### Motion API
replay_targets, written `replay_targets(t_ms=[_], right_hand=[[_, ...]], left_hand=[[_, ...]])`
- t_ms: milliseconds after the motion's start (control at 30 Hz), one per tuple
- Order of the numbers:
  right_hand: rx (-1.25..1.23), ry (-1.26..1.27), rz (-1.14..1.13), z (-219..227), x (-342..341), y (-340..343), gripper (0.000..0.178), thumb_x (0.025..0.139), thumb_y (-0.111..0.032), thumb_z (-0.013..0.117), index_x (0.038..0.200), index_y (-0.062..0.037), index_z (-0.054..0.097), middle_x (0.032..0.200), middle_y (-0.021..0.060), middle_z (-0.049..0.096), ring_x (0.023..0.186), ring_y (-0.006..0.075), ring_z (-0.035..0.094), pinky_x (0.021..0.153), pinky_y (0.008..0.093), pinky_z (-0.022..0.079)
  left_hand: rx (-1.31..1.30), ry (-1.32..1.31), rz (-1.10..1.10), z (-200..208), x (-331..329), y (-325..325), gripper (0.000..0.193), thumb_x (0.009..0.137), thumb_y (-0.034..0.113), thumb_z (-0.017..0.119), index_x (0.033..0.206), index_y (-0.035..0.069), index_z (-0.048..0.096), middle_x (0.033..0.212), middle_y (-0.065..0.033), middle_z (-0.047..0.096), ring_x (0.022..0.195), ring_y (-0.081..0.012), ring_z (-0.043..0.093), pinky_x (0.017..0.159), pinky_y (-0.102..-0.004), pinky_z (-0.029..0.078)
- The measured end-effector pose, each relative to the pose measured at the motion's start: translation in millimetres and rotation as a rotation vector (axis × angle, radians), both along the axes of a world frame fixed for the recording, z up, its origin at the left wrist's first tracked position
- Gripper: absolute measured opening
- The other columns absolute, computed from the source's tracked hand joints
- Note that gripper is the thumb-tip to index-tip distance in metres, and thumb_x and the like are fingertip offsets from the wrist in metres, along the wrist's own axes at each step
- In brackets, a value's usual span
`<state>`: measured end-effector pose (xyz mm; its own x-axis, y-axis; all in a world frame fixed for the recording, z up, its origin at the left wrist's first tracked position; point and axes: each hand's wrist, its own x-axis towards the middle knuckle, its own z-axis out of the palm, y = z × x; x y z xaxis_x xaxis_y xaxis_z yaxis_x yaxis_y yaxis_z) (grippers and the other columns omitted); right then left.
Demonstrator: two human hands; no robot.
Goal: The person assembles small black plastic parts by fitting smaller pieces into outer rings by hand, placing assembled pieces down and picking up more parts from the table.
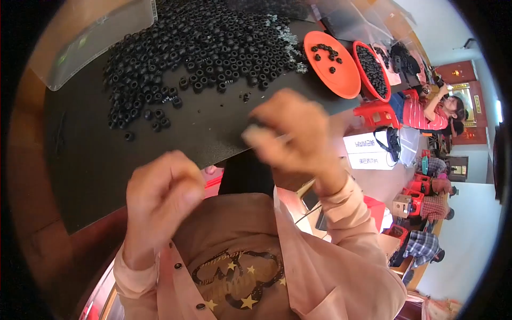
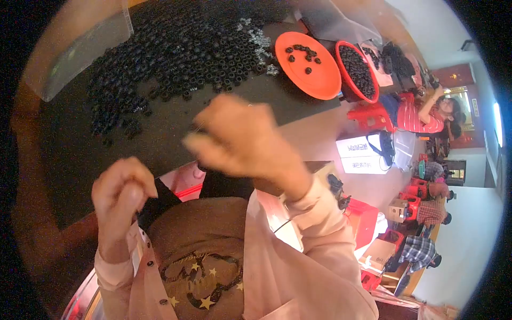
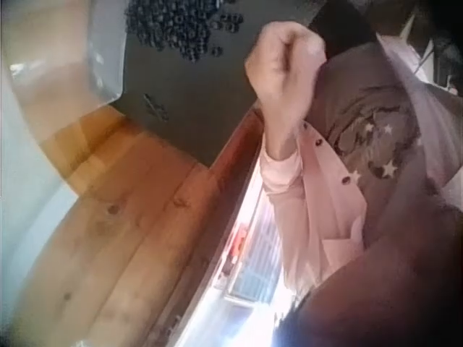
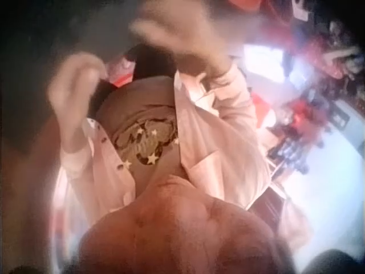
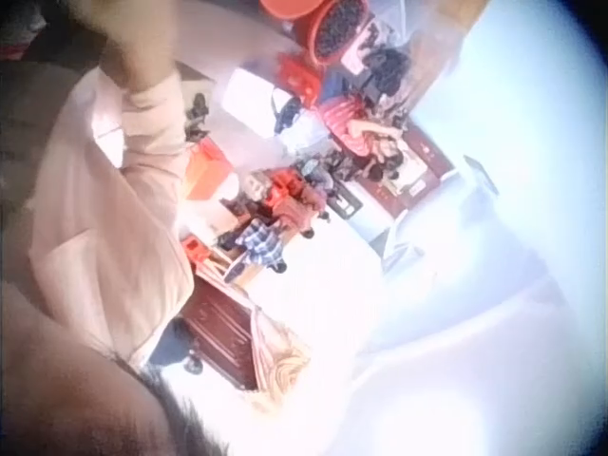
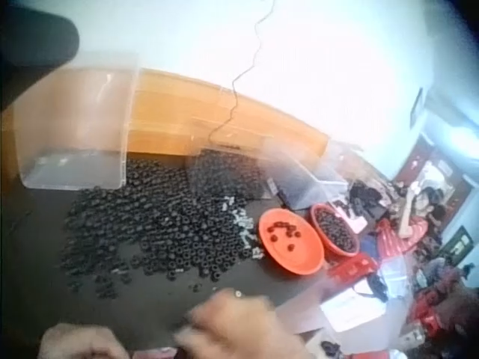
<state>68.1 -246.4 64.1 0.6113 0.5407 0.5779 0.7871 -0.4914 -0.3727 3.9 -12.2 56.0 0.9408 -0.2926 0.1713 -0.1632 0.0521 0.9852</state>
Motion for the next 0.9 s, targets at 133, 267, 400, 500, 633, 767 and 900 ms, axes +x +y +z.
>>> replay_targets(t_ms=[133,267,400,500,633,767,900], right_hand=[[0.052,0.135,-0.579,4.2,39.3,-79.5,0.021,0.079,-0.017,0.07,0.086,0.0015,0.063,0.065,0.0087,0.058,0.058,0.0129,0.054,0.054,0.0275,0.044],[-0.089,0.219,-0.742,-14.2,79.0,-150.2,0.033,0.081,-0.029,0.069,0.09,0.0022,0.065,0.07,0.0101,0.061,0.061,0.0151,0.056,0.058,0.0286,0.045],[-0.034,0.191,-0.713,-18.7,89.0,-167.7,0.036,0.082,-0.03,0.068,0.094,0.0039,0.065,0.073,0.011,0.063,0.065,0.0157,0.058,0.062,0.0279,0.046],[0.081,0.296,-0.689,-15.4,76.7,-158.3,0.031,0.084,-0.025,0.065,0.095,0.0036,0.064,0.076,0.012,0.064,0.066,0.0155,0.059,0.062,0.0279,0.046],[0.039,0.227,-0.58,-12.3,57.2,-120.6,0.023,0.086,-0.02,0.063,0.093,0.0018,0.064,0.076,0.0119,0.063,0.065,0.0157,0.059,0.062,0.0286,0.047],[-0.016,0.221,-0.424,-18.4,46.3,-75.6,0.021,0.085,-0.019,0.063,0.092,0.0007,0.063,0.078,0.0131,0.061,0.065,0.0224,0.06,0.061,0.0325,0.047],[-0.139,0.082,-0.224,-13.5,35.7,-43.5,0.018,0.084,-0.017,0.062,0.089,-0.0006,0.062,0.08,0.0148,0.06,0.071,0.032,0.06,0.061,0.0384,0.048]], left_hand=[[-0.147,-0.1,-0.154,54.2,-35.3,-11.6,0.029,0.086,0.027,0.057,0.072,0.004,0.066,0.069,-0.0102,0.065,0.06,-0.0206,0.061,0.053,-0.0295,0.047],[-0.43,-0.133,-0.355,67.4,-42.2,-17.9,0.018,0.08,0.018,0.063,0.076,0.0,0.067,0.079,-0.0143,0.065,0.063,-0.024,0.063,0.055,-0.0309,0.049],[-0.556,-0.17,-0.625,83.1,-34.6,-14.8,0.015,0.075,0.006,0.068,0.085,-0.006,0.068,0.093,-0.0205,0.064,0.067,-0.027,0.063,0.058,-0.0309,0.05],[-0.614,-0.277,-0.777,74.1,-37.9,-19.6,0.015,0.071,0.0,0.07,0.084,-0.008,0.067,0.09,-0.0209,0.064,0.066,-0.0272,0.063,0.055,-0.0313,0.049],[-0.796,-0.282,-0.477,68.1,-54.4,-20.5,0.013,0.069,-0.005,0.069,0.082,-0.008,0.066,0.089,-0.0237,0.063,0.068,-0.0292,0.064,0.052,-0.0312,0.049],[-0.73,-0.153,-0.716,67.2,-60.7,-5.3,0.012,0.068,-0.006,0.07,0.079,-0.006,0.066,0.093,-0.0258,0.063,0.071,-0.0307,0.064,0.053,-0.0315,0.05],[-0.79,-0.233,-0.543,71.2,-65.7,-4.6,0.014,0.066,-0.005,0.073,0.078,-0.006,0.066,0.091,-0.0233,0.064,0.071,-0.0296,0.065,0.054,-0.0324,0.05]])
